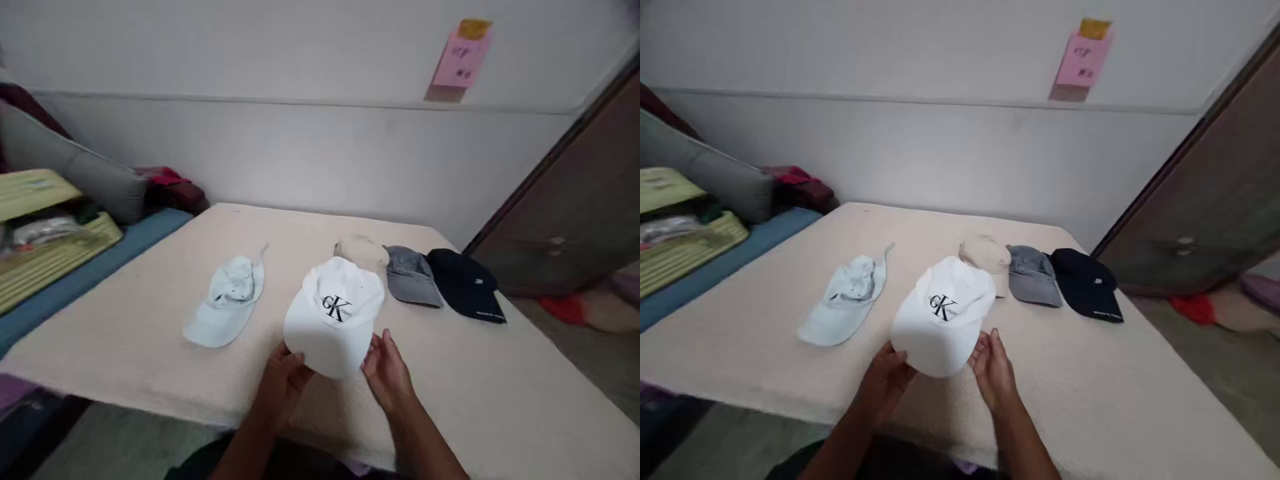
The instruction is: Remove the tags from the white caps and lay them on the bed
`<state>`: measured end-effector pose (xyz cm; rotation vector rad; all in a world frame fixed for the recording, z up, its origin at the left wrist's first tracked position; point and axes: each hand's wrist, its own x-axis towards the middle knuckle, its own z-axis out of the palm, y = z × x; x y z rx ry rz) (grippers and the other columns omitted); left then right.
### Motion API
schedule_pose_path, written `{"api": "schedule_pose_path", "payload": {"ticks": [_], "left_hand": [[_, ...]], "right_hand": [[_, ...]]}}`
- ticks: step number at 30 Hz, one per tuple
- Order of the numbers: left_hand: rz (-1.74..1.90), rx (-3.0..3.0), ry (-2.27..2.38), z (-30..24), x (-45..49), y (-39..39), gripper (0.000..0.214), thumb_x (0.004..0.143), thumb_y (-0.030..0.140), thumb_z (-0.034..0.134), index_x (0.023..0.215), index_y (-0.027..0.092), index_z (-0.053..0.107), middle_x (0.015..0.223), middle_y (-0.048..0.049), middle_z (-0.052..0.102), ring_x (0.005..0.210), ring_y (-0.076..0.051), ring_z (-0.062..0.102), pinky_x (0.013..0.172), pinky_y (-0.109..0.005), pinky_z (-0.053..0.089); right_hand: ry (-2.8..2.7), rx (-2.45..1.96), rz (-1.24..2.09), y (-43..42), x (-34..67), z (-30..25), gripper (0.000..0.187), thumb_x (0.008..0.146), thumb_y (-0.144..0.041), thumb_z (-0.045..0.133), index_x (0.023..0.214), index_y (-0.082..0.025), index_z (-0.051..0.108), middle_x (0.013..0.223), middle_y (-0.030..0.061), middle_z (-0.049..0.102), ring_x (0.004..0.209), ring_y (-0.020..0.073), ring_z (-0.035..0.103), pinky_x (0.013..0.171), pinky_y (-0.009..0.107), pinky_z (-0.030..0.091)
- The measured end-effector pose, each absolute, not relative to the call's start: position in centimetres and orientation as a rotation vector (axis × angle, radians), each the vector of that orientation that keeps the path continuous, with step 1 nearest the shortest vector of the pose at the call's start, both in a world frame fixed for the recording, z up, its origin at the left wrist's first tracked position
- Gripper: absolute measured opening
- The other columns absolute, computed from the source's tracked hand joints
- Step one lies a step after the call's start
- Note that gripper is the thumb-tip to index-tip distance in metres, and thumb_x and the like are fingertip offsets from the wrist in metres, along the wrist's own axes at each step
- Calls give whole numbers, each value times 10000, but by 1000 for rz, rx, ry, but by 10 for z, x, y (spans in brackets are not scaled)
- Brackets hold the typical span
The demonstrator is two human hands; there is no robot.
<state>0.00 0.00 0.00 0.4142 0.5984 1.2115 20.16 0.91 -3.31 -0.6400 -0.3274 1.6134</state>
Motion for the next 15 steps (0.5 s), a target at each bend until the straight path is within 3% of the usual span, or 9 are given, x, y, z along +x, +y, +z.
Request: {"api": "schedule_pose_path", "payload": {"ticks": [4,6,9,12,15], "left_hand": [[1005,533,602,-14,13,-4,318,625,151,759,938,160,705,865,-52,719,789,-197,644,712,-312,524],[777,660,577,-15,14,-7,369,623,160,773,983,134,696,870,-86,723,792,-218,651,715,-321,516],[603,701,531,-10,8,-4,397,671,253,753,1035,111,680,938,-132,721,865,-263,652,761,-346,504],[750,486,602,0,0,11,344,770,391,635,962,112,697,889,-121,734,840,-260,667,785,-350,509],[935,323,757,8,-6,31,251,811,282,581,968,116,684,821,-103,742,750,-235,688,753,-337,528]], "right_hand": [[-303,-657,1570,5,218,-13,388,843,-497,531,1065,-198,639,986,70,726,928,237,662,867,393,487],[-305,-686,1522,2,229,-10,315,797,-377,628,1063,-209,637,945,59,735,912,251,669,878,416,477],[-363,-680,1540,-5,239,-8,353,693,-226,722,1037,-198,646,864,56,741,814,255,685,847,425,484],[-466,-659,1691,-16,232,-8,385,650,-228,754,1018,-172,656,832,70,732,733,244,678,775,412,498],[-550,-742,1841,-26,220,-13,324,618,-200,777,923,-146,682,784,65,717,676,206,656,717,364,496]]}}
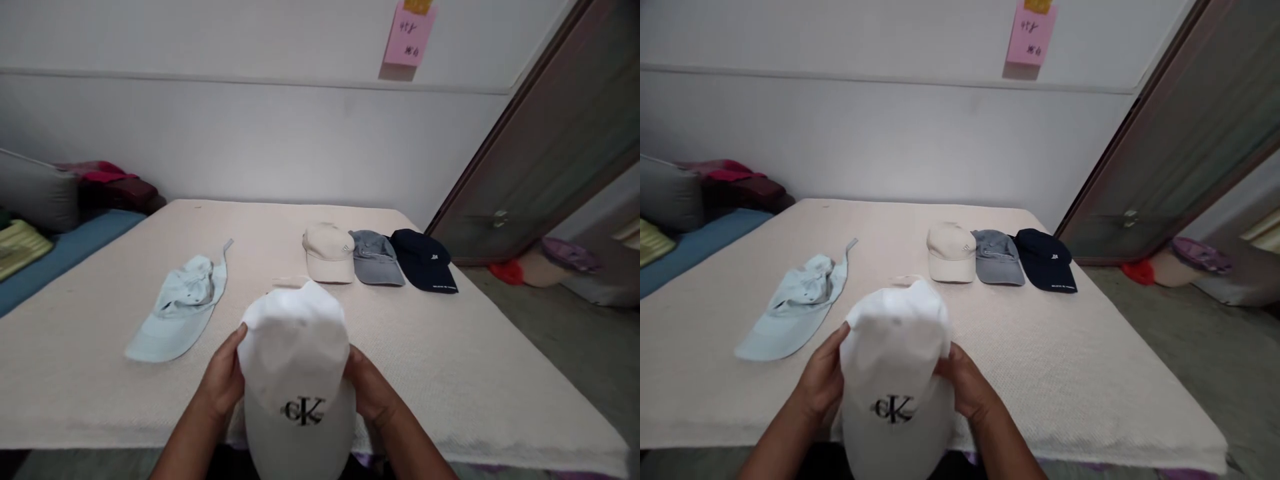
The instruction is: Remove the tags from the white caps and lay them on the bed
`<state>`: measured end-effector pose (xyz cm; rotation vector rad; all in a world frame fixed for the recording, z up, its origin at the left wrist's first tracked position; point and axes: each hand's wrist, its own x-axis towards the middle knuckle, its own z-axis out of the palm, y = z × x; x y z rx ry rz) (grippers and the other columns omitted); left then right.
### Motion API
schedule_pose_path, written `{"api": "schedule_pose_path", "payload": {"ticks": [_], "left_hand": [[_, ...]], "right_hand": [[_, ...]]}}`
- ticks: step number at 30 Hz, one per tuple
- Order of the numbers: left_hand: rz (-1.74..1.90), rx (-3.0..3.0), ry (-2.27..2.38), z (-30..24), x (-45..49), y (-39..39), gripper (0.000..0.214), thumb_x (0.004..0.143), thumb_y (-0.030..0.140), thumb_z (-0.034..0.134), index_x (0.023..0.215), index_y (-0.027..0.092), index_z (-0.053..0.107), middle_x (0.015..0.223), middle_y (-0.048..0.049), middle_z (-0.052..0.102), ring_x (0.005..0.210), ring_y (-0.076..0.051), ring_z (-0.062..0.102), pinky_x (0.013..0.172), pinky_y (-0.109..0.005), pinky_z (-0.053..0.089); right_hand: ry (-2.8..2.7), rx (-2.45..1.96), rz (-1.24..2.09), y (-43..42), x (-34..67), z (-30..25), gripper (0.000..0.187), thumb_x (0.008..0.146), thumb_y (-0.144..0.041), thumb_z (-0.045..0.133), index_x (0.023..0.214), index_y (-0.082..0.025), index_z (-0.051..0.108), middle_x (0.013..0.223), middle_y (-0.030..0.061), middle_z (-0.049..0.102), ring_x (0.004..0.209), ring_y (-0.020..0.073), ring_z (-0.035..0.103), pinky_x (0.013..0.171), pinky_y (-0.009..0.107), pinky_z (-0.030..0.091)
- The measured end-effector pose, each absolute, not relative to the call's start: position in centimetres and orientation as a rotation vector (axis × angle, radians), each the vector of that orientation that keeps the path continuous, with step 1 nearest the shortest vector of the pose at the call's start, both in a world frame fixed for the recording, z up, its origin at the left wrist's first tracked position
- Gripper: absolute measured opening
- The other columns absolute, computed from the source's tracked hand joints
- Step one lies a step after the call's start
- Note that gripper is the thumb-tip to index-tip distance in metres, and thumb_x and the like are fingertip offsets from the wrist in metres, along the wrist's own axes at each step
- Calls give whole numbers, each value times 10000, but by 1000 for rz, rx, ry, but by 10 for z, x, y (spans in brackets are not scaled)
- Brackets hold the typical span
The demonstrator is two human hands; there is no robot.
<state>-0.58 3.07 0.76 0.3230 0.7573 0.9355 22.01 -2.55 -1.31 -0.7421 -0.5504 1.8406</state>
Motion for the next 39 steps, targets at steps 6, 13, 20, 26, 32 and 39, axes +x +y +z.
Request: {"api": "schedule_pose_path", "payload": {"ticks": [6,13,20,26,32,39], "left_hand": [[1075,288,860,12,-6,38,224,696,93,587,900,105,679,699,-78,725,616,-220,679,630,-313,537],[703,639,862,19,16,15,218,748,351,660,771,139,710,692,-62,708,607,-184,635,574,-263,487],[462,810,867,10,26,10,199,731,275,682,906,186,716,731,-58,720,635,-198,641,610,-283,459],[615,879,843,15,40,13,337,774,298,623,1081,166,665,879,-94,725,763,-241,656,725,-343,469],[564,821,882,10,46,9,253,744,281,670,957,145,686,740,-60,705,616,-171,615,600,-256,441],[587,745,867,6,48,7,177,723,248,683,877,161,685,772,-50,703,643,-165,621,612,-252,439]], "right_hand": [[-673,-731,1949,-30,232,-16,424,590,-238,802,985,-142,680,918,83,689,849,194,615,813,314,436],[-675,-655,1795,-28,258,0,284,749,-299,684,983,-140,661,886,66,646,795,147,584,734,254,428],[-690,-869,1695,-22,257,-1,232,831,-358,570,910,-142,602,557,-31,498,403,53,340,418,205,237],[-872,-948,1733,-25,259,5,303,886,-432,475,867,-151,589,473,-70,405,361,41,230,387,204,153],[-1102,-1048,1900,-28,261,3,314,851,-403,522,792,-117,638,513,-39,450,396,48,297,392,202,179],[-988,-1076,1621,-24,263,-1,92,779,-219,571,729,-144,592,619,-5,541,500,73,434,495,219,303]]}}
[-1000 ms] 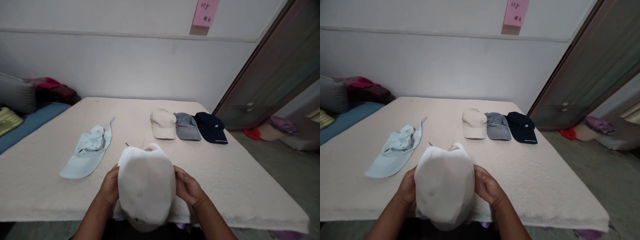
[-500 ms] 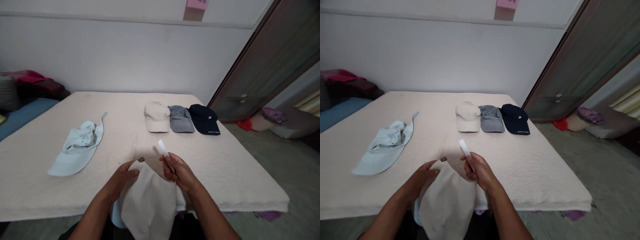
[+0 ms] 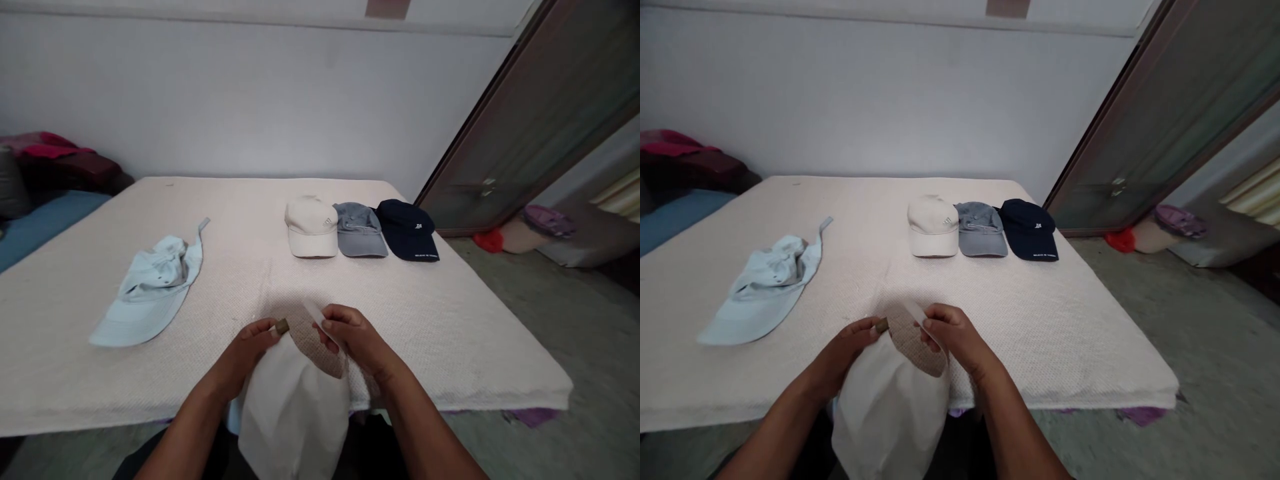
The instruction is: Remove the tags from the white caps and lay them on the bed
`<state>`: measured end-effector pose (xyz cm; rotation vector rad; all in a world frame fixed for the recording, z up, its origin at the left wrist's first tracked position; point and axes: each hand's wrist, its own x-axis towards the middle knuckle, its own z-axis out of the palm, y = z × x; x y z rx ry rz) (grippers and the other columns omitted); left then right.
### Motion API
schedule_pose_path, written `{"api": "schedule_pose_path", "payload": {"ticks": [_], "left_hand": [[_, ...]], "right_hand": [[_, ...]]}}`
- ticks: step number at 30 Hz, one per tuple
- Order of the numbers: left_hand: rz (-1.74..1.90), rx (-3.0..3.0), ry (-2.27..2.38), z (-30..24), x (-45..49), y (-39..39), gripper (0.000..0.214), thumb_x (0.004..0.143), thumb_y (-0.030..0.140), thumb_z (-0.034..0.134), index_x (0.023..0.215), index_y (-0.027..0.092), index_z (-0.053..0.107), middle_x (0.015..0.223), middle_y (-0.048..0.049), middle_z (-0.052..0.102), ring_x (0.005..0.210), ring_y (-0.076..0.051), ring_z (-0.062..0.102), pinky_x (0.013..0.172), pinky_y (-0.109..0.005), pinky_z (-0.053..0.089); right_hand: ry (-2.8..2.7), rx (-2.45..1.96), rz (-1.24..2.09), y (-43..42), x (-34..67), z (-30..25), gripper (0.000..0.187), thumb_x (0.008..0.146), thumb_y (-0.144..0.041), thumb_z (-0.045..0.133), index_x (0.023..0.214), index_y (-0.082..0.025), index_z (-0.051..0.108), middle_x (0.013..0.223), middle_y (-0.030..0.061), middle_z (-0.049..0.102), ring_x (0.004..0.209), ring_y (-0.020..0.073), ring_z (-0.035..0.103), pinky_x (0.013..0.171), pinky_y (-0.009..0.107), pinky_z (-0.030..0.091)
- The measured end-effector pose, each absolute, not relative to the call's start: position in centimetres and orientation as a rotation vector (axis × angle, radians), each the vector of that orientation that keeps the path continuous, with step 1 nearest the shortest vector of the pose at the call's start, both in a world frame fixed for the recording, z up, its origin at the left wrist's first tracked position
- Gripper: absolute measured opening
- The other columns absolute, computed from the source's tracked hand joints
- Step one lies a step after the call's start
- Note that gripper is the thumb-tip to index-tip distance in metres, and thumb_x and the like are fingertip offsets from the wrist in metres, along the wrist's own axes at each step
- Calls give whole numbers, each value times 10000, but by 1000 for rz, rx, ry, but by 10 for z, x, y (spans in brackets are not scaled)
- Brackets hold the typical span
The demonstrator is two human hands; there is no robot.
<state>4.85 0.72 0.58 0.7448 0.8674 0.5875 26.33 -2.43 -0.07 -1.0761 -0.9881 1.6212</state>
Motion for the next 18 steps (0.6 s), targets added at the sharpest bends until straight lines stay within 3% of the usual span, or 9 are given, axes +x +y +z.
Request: {"api": "schedule_pose_path", "payload": {"ticks": [3,7,13,18], "left_hand": [[585,753,893,6,51,7,136,716,240,682,828,162,681,722,-31,685,607,-143,601,580,-233,421],[602,796,890,6,52,7,95,732,240,655,785,163,675,681,-14,661,579,-122,572,554,-214,396],[610,739,905,2,50,6,98,724,265,690,737,178,646,607,21,617,478,-84,500,482,-195,340],[638,759,900,2,49,7,121,731,294,681,744,178,649,652,5,635,535,-108,532,527,-213,367]], "right_hand": [[-867,-1024,1625,-24,263,0,56,753,-197,579,729,-151,557,621,-14,526,461,55,385,451,211,247],[-920,-1041,1727,-22,260,-1,196,780,-322,610,717,-141,568,512,-57,417,416,42,293,414,204,167],[-1108,-1120,1732,-21,251,-5,254,762,-367,630,658,-149,554,458,-65,411,402,44,292,404,198,194],[-1062,-1192,1672,-20,249,-5,255,741,-358,635,620,-154,541,461,-61,411,409,46,300,402,195,190]]}}
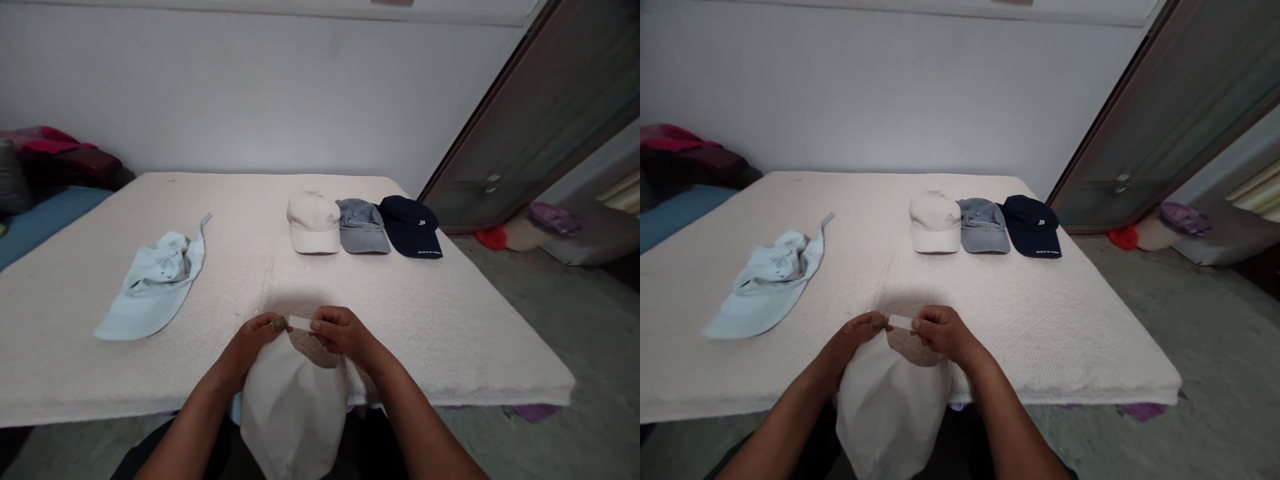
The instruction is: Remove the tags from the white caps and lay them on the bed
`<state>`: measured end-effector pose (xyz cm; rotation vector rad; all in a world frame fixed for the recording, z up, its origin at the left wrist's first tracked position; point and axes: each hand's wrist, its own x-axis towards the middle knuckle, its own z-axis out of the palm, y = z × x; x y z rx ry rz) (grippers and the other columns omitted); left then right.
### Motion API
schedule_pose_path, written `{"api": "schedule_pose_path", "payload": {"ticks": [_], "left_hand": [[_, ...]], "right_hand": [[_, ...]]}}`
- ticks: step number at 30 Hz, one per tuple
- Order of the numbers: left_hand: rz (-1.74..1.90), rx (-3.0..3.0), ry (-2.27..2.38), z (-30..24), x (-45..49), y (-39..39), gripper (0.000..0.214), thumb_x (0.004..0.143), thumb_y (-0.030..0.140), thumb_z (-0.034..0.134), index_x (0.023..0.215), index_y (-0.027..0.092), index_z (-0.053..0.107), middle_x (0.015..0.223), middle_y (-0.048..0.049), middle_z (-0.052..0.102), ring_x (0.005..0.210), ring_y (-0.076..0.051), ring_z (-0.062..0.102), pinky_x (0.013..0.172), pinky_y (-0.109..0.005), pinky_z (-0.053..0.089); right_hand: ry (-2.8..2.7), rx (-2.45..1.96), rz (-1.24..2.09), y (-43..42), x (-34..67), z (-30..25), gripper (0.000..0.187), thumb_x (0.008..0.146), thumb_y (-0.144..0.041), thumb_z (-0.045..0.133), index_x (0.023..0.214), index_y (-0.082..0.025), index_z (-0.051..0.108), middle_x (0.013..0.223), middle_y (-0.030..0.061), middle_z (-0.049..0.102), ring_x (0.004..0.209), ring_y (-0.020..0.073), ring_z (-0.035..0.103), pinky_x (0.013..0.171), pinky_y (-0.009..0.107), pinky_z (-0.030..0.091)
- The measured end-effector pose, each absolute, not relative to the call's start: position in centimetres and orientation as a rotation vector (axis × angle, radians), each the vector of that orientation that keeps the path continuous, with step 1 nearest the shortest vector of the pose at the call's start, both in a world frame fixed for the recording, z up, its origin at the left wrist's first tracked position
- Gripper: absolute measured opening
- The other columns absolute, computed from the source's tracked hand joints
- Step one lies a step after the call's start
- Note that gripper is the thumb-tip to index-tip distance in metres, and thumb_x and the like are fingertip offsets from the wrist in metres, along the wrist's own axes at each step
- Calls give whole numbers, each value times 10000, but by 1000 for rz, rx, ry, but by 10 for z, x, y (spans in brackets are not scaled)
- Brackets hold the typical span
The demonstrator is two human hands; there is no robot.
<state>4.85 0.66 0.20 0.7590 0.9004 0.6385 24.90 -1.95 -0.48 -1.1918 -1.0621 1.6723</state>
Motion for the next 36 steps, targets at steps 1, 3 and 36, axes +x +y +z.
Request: {"api": "schedule_pose_path", "payload": {"ticks": [1,3,36], "left_hand": [[636,771,897,2,48,7,122,737,297,674,756,178,656,664,3,637,546,-110,536,535,-215,369],[623,785,886,3,48,6,116,746,297,662,763,182,664,660,6,631,545,-109,533,534,-214,362],[441,787,860,-5,52,-1,135,730,291,686,729,158,668,581,10,604,470,-82,483,486,-194,324]], "right_hand": [[-1042,-1196,1662,-19,249,-5,252,738,-356,633,619,-154,542,463,-61,407,409,46,299,400,195,185],[-1023,-1186,1661,-18,249,-5,243,737,-352,627,623,-153,548,464,-61,405,408,47,299,398,196,180],[-1056,-936,1927,-23,246,-6,175,755,-305,632,729,-140,578,443,-81,418,380,37,284,392,194,177]]}}
